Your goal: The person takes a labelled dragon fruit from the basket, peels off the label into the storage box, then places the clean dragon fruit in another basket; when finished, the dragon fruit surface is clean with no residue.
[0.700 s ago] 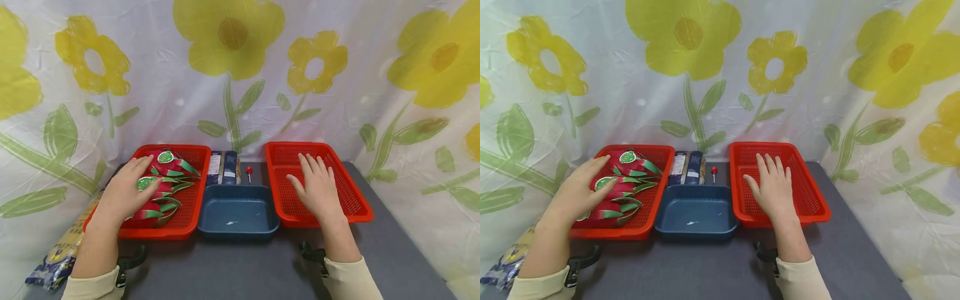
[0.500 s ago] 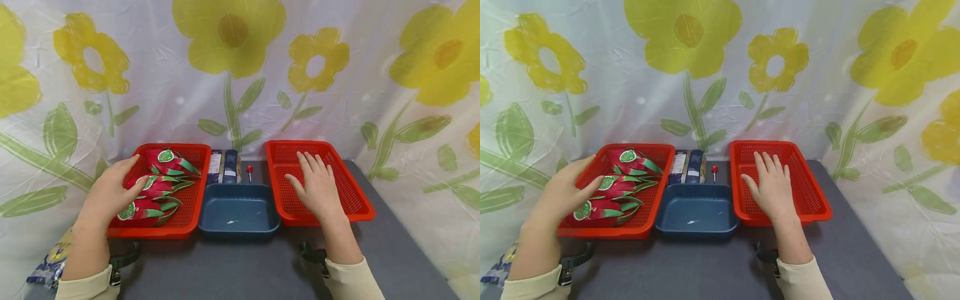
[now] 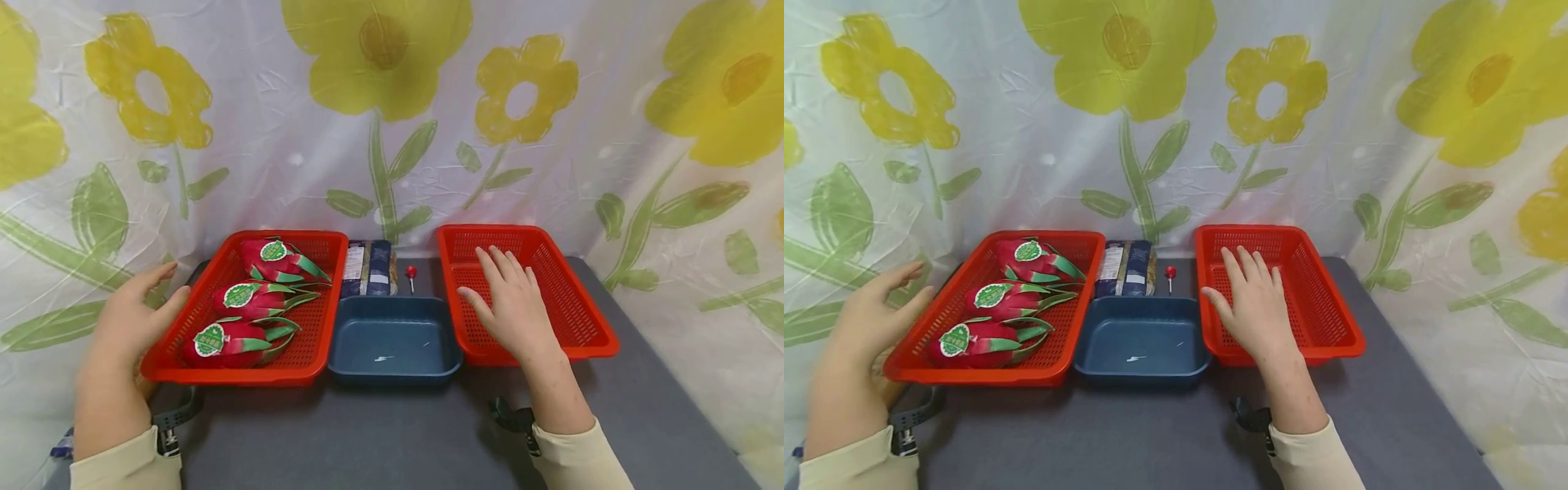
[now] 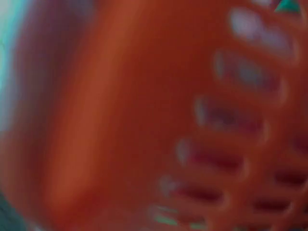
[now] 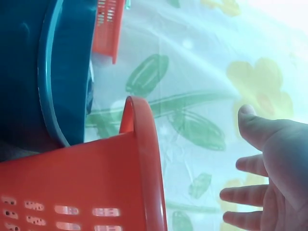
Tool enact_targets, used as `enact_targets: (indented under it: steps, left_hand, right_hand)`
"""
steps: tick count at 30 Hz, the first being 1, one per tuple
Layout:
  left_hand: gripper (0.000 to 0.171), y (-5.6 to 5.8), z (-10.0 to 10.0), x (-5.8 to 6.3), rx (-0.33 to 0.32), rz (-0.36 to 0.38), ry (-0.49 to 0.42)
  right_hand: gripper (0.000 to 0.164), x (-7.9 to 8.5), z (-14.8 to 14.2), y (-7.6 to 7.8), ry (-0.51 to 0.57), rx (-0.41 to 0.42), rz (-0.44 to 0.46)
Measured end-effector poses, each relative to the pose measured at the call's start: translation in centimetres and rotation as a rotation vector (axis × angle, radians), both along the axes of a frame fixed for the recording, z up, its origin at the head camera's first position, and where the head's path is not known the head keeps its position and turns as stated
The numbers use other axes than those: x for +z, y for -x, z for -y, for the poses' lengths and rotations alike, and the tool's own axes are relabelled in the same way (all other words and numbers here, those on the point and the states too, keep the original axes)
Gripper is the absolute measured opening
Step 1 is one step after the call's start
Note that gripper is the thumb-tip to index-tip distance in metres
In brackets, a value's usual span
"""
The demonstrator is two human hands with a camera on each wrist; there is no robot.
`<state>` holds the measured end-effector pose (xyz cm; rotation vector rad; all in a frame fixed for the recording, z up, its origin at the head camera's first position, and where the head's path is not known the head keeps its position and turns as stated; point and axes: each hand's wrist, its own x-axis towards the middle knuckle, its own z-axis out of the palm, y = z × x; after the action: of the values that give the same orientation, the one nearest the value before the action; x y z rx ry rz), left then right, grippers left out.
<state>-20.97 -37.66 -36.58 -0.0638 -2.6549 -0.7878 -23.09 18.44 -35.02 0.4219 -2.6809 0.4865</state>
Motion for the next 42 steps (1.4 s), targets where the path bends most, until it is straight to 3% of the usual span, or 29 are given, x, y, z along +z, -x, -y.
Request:
enact_targets:
  steps: [6,10,13,21,28,36,42]
  left_hand:
    - [0.061,0.7,2.4,-2.2,0.006,0.079,-0.048]
    - [0.054,1.5,3.3,-4.0,-0.033,0.132,-0.061]
    - [0.049,1.8,3.5,-4.6,-0.054,0.145,-0.053]
    - [0.048,2.0,2.9,-4.5,-0.052,0.134,-0.078]
    - [0.049,2.3,2.4,-4.6,-0.039,0.144,-0.102]
    - [0.053,2.1,2.6,-4.6,-0.018,0.188,-0.142]
    - [0.051,2.0,2.5,-4.5,-0.02,0.172,-0.143]
  right_hand:
    - [0.081,0.0,0.7,-0.1,0.008,0.033,0.016]
    - [0.081,-0.1,1.2,-0.3,0.051,0.078,0.034]
    - [0.079,-0.2,1.8,-0.6,0.091,0.113,0.05]
    - [0.077,-0.2,3.3,-1.5,0.16,0.162,0.094]
    - [0.064,0.3,5.0,-2.1,0.261,0.274,0.034]
    - [0.052,0.8,9.6,-1.7,0.287,0.438,0.0]
    - [0.048,0.9,13.7,-1.7,0.278,0.532,0.032]
